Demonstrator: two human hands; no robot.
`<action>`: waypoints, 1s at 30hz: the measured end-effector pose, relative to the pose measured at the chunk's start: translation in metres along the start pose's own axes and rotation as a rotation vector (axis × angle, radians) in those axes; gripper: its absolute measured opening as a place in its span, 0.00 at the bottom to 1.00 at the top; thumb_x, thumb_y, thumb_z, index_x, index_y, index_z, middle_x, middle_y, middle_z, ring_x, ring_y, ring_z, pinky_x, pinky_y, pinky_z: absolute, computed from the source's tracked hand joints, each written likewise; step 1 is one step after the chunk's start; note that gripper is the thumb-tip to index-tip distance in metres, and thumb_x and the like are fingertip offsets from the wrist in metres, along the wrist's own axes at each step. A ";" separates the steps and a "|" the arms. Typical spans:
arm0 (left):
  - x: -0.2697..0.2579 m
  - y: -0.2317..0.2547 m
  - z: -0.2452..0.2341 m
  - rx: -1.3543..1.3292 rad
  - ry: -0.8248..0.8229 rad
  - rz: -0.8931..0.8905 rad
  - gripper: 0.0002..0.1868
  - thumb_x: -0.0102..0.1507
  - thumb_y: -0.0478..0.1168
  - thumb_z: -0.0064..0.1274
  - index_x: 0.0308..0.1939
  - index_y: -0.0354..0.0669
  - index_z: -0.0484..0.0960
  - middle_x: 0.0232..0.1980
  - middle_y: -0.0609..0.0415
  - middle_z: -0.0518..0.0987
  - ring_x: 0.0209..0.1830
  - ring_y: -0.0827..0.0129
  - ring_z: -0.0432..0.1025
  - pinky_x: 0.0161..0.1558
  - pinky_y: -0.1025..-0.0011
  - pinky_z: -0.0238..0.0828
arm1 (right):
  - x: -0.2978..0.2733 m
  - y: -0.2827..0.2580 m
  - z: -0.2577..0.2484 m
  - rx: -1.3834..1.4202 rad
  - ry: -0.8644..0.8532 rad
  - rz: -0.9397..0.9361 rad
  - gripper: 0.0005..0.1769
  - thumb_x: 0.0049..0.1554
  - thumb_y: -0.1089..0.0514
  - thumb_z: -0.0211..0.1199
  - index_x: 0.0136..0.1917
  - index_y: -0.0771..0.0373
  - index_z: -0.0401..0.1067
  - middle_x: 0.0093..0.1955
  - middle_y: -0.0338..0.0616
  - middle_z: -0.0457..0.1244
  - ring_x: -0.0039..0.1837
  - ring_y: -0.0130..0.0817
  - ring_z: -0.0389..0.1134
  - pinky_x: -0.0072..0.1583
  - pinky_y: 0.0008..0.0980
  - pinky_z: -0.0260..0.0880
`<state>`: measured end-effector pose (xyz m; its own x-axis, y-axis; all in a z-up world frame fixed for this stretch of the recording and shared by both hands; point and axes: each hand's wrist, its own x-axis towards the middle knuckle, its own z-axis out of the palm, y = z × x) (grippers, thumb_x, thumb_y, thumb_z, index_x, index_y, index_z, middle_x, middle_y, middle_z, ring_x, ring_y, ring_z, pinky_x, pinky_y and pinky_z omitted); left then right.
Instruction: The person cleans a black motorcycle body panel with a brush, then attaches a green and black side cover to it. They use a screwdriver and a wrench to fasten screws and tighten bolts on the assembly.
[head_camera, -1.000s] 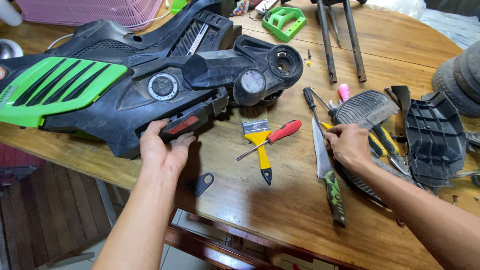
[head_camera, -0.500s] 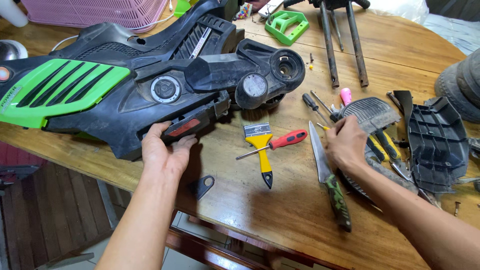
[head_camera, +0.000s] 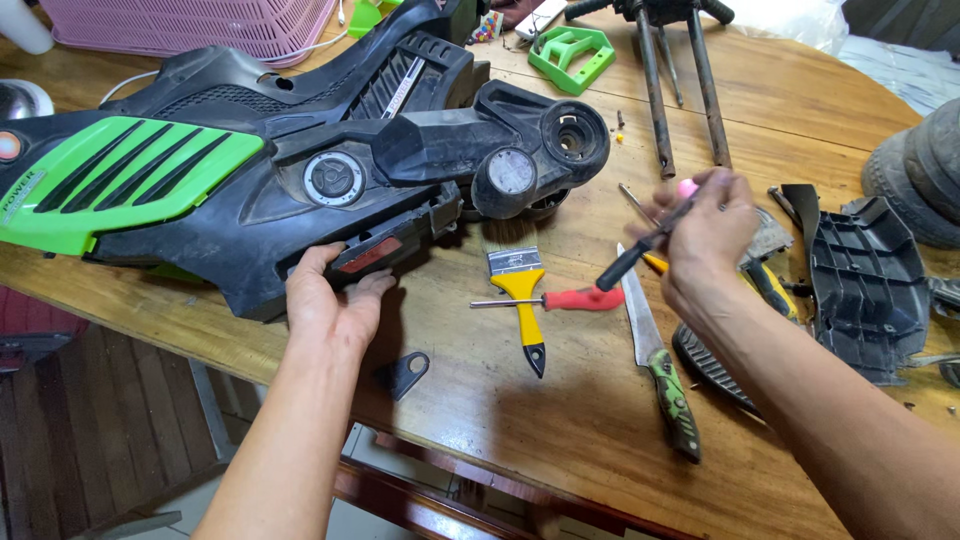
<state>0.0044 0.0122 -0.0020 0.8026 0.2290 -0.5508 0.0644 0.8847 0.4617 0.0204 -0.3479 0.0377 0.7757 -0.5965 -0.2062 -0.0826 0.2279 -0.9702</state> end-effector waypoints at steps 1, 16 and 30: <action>0.001 0.000 -0.001 0.000 -0.001 -0.002 0.32 0.57 0.35 0.50 0.65 0.28 0.63 0.69 0.28 0.65 0.71 0.36 0.63 0.76 0.38 0.40 | -0.004 -0.002 0.004 -0.053 -0.052 0.049 0.13 0.67 0.52 0.42 0.53 0.62 0.63 0.35 0.38 0.61 0.34 0.27 0.64 0.33 0.27 0.67; 0.003 -0.001 -0.004 -0.011 -0.104 -0.014 0.26 0.56 0.35 0.49 0.58 0.31 0.68 0.64 0.34 0.71 0.66 0.39 0.68 0.74 0.40 0.48 | -0.115 -0.030 0.079 -0.694 -0.852 -0.399 0.15 0.66 0.61 0.50 0.60 0.60 0.75 0.41 0.41 0.71 0.48 0.25 0.72 0.54 0.29 0.71; 0.001 -0.006 -0.002 -0.134 0.018 0.027 0.23 0.56 0.29 0.51 0.57 0.35 0.70 0.66 0.37 0.69 0.71 0.44 0.64 0.76 0.39 0.45 | -0.118 -0.031 0.107 -0.913 -1.209 -0.971 0.29 0.46 0.66 0.56 0.62 0.73 0.70 0.46 0.67 0.66 0.54 0.63 0.68 0.57 0.50 0.68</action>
<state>0.0035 0.0075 -0.0064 0.7918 0.2600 -0.5526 -0.0381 0.9241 0.3803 -0.0021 -0.2024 0.1055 0.6978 0.6841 0.2125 0.6739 -0.5264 -0.5184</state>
